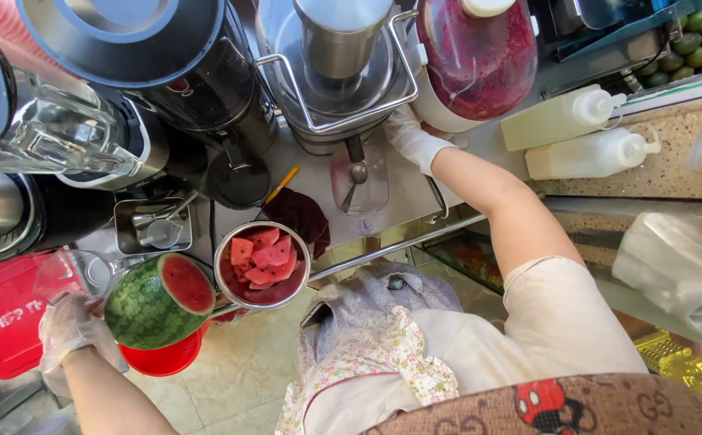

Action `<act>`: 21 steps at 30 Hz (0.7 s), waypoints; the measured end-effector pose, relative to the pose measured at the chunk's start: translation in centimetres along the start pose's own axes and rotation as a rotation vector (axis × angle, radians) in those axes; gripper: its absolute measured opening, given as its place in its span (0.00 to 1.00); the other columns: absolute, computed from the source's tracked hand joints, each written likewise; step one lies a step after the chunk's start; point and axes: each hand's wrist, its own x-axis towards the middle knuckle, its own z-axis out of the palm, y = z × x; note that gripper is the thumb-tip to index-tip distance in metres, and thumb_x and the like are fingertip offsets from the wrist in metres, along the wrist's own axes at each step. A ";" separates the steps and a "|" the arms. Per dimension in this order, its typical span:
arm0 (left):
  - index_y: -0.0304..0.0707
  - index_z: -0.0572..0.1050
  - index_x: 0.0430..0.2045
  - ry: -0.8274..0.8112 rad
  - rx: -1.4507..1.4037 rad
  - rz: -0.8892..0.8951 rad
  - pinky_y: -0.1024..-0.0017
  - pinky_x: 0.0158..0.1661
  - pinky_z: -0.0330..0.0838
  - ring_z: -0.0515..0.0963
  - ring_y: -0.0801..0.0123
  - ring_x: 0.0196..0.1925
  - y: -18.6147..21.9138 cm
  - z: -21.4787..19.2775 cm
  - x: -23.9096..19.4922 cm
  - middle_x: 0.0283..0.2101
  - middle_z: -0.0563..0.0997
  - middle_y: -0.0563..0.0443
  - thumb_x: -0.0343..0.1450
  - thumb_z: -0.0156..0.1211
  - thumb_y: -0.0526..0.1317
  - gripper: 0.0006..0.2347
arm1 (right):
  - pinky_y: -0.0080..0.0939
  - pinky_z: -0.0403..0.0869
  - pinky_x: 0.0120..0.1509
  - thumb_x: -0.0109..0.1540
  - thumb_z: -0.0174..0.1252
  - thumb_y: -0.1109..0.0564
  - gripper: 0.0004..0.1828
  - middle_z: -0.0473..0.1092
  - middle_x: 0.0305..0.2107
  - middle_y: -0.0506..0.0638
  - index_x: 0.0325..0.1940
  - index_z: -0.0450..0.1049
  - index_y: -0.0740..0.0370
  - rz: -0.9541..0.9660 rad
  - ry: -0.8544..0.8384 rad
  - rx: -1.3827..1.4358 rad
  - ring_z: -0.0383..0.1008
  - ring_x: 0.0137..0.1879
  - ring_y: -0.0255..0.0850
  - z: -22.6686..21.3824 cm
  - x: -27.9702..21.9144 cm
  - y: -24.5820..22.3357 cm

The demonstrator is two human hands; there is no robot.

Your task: The person cuts rind off watermelon pieces with a small knife and drops the flesh into a bowl, then feeds the pieces into an electric juicer, using a plunger to press them down. They pour the collected juice from the juicer jug into a plastic cup and wipe the counter.

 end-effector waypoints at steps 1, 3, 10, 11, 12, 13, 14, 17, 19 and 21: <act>0.46 0.79 0.41 0.004 -0.003 0.000 0.67 0.44 0.75 0.86 0.60 0.51 0.8 -0.1 -1.2 0.51 0.84 0.46 0.71 0.61 0.38 0.07 | 0.35 0.65 0.74 0.73 0.44 0.58 0.18 0.65 0.63 0.47 0.68 0.63 0.60 0.003 -0.004 0.000 0.61 0.68 0.36 3.1 -0.4 -1.5; 0.35 0.82 0.33 -0.028 1.545 0.558 0.54 0.42 0.77 0.84 0.46 0.45 2.6 -0.1 -3.7 0.41 0.85 0.36 0.71 0.64 0.35 0.03 | 0.41 0.71 0.68 0.74 0.50 0.55 0.18 0.70 0.60 0.50 0.67 0.67 0.63 -0.064 0.002 -0.523 0.68 0.64 0.39 9.2 -1.3 -4.5; 0.35 0.82 0.37 -0.034 1.535 0.841 0.55 0.43 0.74 0.80 0.45 0.47 3.4 0.4 -7.5 0.45 0.83 0.38 0.75 0.60 0.40 0.08 | 0.40 0.70 0.68 0.72 0.55 0.56 0.18 0.71 0.58 0.48 0.66 0.69 0.60 -0.082 0.209 -0.357 0.70 0.63 0.38 7.4 -1.4 -2.5; 0.31 0.80 0.36 -0.039 1.147 0.499 0.52 0.43 0.71 0.78 0.43 0.47 2.3 -0.1 -5.9 0.45 0.81 0.35 0.77 0.56 0.39 0.09 | 0.41 0.70 0.68 0.71 0.57 0.56 0.19 0.71 0.57 0.48 0.66 0.69 0.60 -0.083 0.223 -0.326 0.70 0.63 0.39 7.7 -1.1 -2.8; 0.26 0.77 0.35 -0.048 0.746 0.174 0.49 0.42 0.69 0.76 0.41 0.47 1.2 -0.6 -4.3 0.45 0.79 0.32 0.78 0.52 0.39 0.11 | 0.41 0.70 0.68 0.70 0.59 0.57 0.19 0.71 0.57 0.48 0.65 0.70 0.60 -0.084 0.236 -0.295 0.70 0.63 0.39 8.0 -0.8 -3.0; 0.26 0.77 0.35 -0.042 0.747 0.169 0.49 0.42 0.69 0.76 0.41 0.47 0.9 -1.1 -3.9 0.45 0.79 0.32 0.78 0.52 0.39 0.11 | 0.41 0.70 0.68 0.70 0.59 0.57 0.19 0.71 0.57 0.48 0.65 0.70 0.60 -0.077 0.233 -0.291 0.70 0.63 0.39 9.4 -1.5 -3.9; 0.28 0.79 0.36 -0.034 1.040 0.361 0.52 0.42 0.70 0.78 0.45 0.45 0.7 -1.6 -3.5 0.44 0.81 0.34 0.79 0.52 0.39 0.11 | 0.40 0.69 0.69 0.71 0.57 0.56 0.20 0.71 0.59 0.47 0.67 0.69 0.60 -0.072 0.144 -0.652 0.69 0.64 0.39 10.7 -2.1 -4.7; 0.31 0.79 0.39 -0.003 1.019 0.377 0.57 0.42 0.71 0.80 0.53 0.44 3.0 0.5 -6.5 0.44 0.82 0.39 0.79 0.50 0.41 0.12 | 0.40 0.68 0.70 0.71 0.56 0.54 0.20 0.71 0.60 0.47 0.66 0.69 0.60 -0.089 0.052 -0.975 0.69 0.65 0.38 12.0 -1.8 -5.7; 0.32 0.78 0.41 0.009 0.708 0.204 0.59 0.41 0.70 0.80 0.57 0.45 3.8 1.1 -7.7 0.45 0.82 0.42 0.79 0.50 0.43 0.12 | 0.40 0.69 0.70 0.70 0.58 0.55 0.19 0.71 0.60 0.47 0.65 0.70 0.61 -0.110 0.064 -0.939 0.69 0.64 0.38 12.4 -1.5 -5.8; 0.30 0.81 0.43 0.048 1.251 0.484 0.57 0.41 0.70 0.79 0.49 0.43 2.7 -0.2 -6.6 0.43 0.82 0.35 0.80 0.51 0.41 0.13 | 0.42 0.69 0.71 0.67 0.62 0.56 0.22 0.70 0.59 0.46 0.65 0.69 0.59 -0.017 0.068 -0.384 0.69 0.64 0.38 13.3 -1.7 -6.0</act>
